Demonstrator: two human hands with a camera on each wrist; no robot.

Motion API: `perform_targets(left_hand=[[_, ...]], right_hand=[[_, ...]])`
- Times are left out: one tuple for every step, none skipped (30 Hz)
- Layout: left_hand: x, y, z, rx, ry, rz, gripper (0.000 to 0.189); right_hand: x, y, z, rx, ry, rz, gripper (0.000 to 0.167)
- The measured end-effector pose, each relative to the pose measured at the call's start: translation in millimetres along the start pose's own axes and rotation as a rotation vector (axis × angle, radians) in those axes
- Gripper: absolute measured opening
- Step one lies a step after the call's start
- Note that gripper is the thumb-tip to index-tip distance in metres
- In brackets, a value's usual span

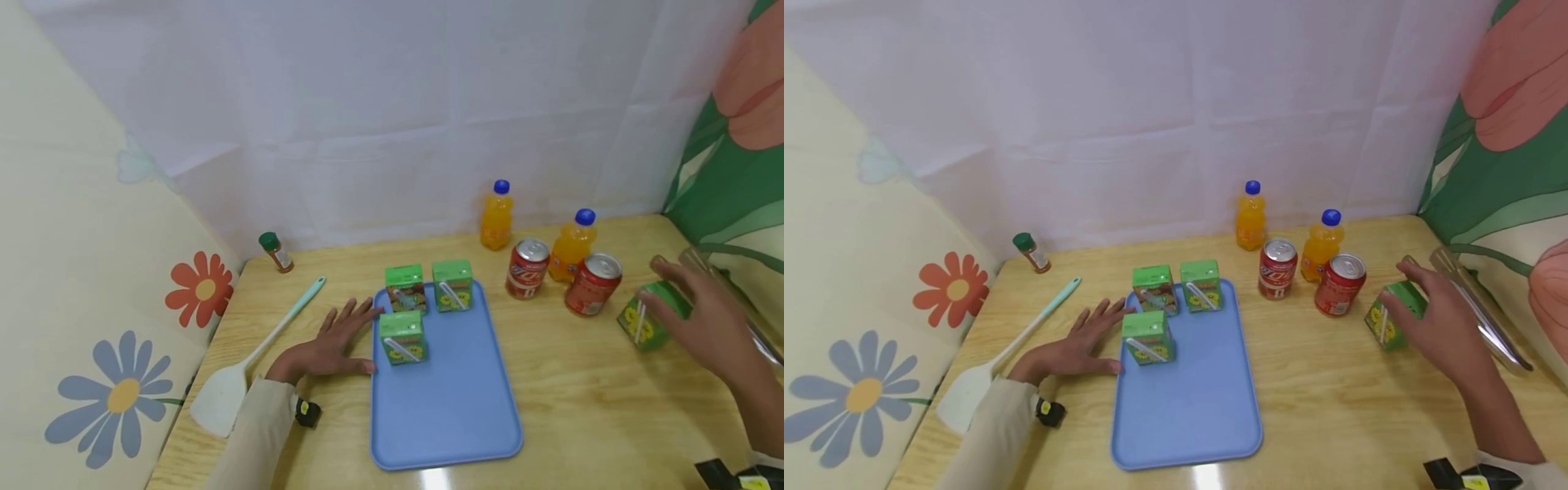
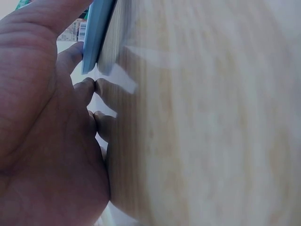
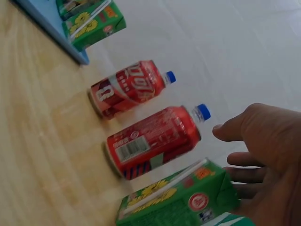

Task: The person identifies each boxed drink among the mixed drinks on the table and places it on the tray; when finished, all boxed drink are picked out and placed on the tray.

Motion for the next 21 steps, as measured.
perform_targets(left_hand=[[0.1,0.1,0.0,0.003,-0.003,0.001,0.102],[0.3,0.0,0.1,0.006,-0.002,-0.002,0.102],[0.5,0.1,0.0,0.009,-0.002,-0.004,0.102],[0.6,0.1,-0.3,0.011,-0.001,-0.005,0.102],[0.7,0.1,-0.3,0.013,-0.003,-0.005,0.102],[0.7,0.3,-0.3,0.014,-0.002,-0.004,0.102],[0.6,0.5,-0.5,0.014,0.0,-0.003,0.102],[0.6,0.6,-0.5,0.01,0.003,-0.003,0.102],[0.5,0.8,-0.4,0.008,0.003,0.0,0.102],[0.3,0.8,-0.4,0.005,0.006,0.001,0.103],[0.1,0.8,-0.5,0.005,0.01,0.0,0.103],[-0.1,0.6,-1.0,0.008,0.015,-0.003,0.103],[-0.2,0.3,-1.5,0.006,0.018,-0.004,0.103],[-0.4,-0.1,-1.9,0.008,0.02,-0.006,0.103],[-0.5,-0.5,-2.6,0.01,0.023,-0.007,0.103],[-0.6,-1.0,-3.3,0.013,0.026,-0.01,0.103],[-0.6,-1.6,-3.9,0.017,0.027,-0.011,0.102],[-0.7,-2.1,-4.1,0.016,0.028,-0.01,0.102],[-0.8,-2.5,-4.3,0.014,0.028,-0.009,0.102],[-0.9,-2.9,-4.5,0.015,0.029,-0.009,0.102],[-0.9,-3.2,-4.6,0.013,0.029,-0.008,0.103]], right_hand=[[-1.6,-1,5,-0.004,-0.018,0.001,0.069],[-3.3,-2,9,-0.009,-0.044,0.006,0.069],[-4.8,-3,12,-0.013,-0.07,0.013,0.069],[-6.5,-4,16,-0.019,-0.102,0.014,0.071],[-7.9,-5,19,-0.024,-0.134,0.015,0.072],[-9.2,-7,22,-0.026,-0.161,0.015,0.075],[-10.0,-8,24,-0.024,-0.182,0.015,0.077],[-11.3,-10,27,-0.028,-0.204,0.017,0.08],[-12.3,-11,29,-0.023,-0.217,0.014,0.082],[-13.6,-13,31,-0.023,-0.225,0.018,0.083],[-14.8,-15,33,-0.016,-0.228,0.022,0.083],[-16.0,-17,35,-0.009,-0.231,0.027,0.084],[-17.3,-18,37,-0.001,-0.233,0.034,0.084],[-18.7,-19,38,0.009,-0.233,0.041,0.084],[-19.5,-21,39,0.028,-0.231,0.05,0.083],[-20.3,-21,40,0.042,-0.234,0.061,0.082],[-20.7,-22,41,0.058,-0.243,0.062,0.083],[-21.0,-22,42,0.075,-0.249,0.065,0.084],[-21.2,-23,42,0.089,-0.253,0.073,0.083],[-21.5,-23,43,0.105,-0.258,0.079,0.082],[-21.6,-23,43,0.115,-0.262,0.091,0.081]])
Point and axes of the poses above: each hand's wrist, its own x-axis towards the middle knuckle, its own y-axis out of the back of the hand, z = x × y, the point moved 4 cm from there along x, towards the middle knuckle, and after that the axes turned 13 degrees about -y, right-handed, at the moved point
